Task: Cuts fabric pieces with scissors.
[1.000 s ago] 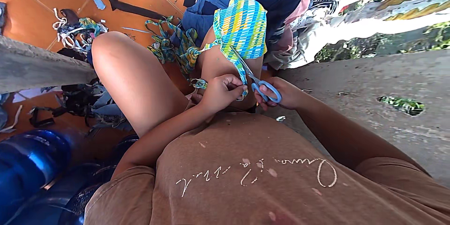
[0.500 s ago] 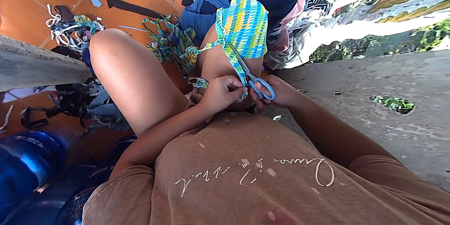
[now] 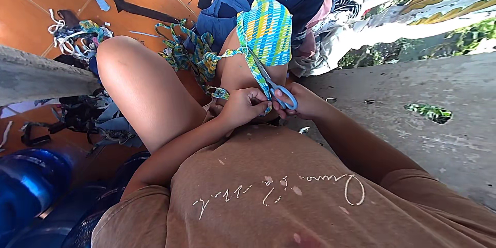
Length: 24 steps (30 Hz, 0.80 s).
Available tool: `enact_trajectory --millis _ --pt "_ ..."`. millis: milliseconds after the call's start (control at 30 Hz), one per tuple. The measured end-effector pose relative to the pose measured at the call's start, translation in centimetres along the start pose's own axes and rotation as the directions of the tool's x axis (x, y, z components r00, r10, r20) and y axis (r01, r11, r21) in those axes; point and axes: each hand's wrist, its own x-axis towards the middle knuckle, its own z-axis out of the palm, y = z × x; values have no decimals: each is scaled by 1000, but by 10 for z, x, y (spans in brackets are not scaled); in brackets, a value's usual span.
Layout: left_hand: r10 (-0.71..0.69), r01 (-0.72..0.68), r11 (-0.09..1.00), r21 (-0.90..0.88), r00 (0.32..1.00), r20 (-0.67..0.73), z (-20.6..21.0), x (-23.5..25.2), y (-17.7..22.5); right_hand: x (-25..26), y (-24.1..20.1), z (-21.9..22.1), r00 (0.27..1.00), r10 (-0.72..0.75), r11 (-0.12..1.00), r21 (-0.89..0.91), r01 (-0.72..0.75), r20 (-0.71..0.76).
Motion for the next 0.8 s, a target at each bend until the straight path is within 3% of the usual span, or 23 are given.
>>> enact_trajectory --millis 133,367,500,567,667,800 --pt "14 -14 1000 13 1000 13 0 0 -1 1 -3 -1 1000 1 1000 31 -1 25" --pt "37 -37 999 -1 999 35 -1 0 -2 4 -18 11 998 29 999 -32 -31 -63" --pt "49 -54 993 103 998 51 -6 1 -1 2 -11 9 998 13 1000 -12 -14 -58" --pt "96 -81 980 180 992 -76 -11 3 2 1 -8 8 999 10 1000 3 -10 -52" --pt "186 -69 942 330 923 -338 -22 19 8 -1 -5 8 999 12 999 36 -11 -47" --pt "187 -10 888 460 921 -341 -35 46 11 -3 0 8 999 19 999 51 -18 -28"
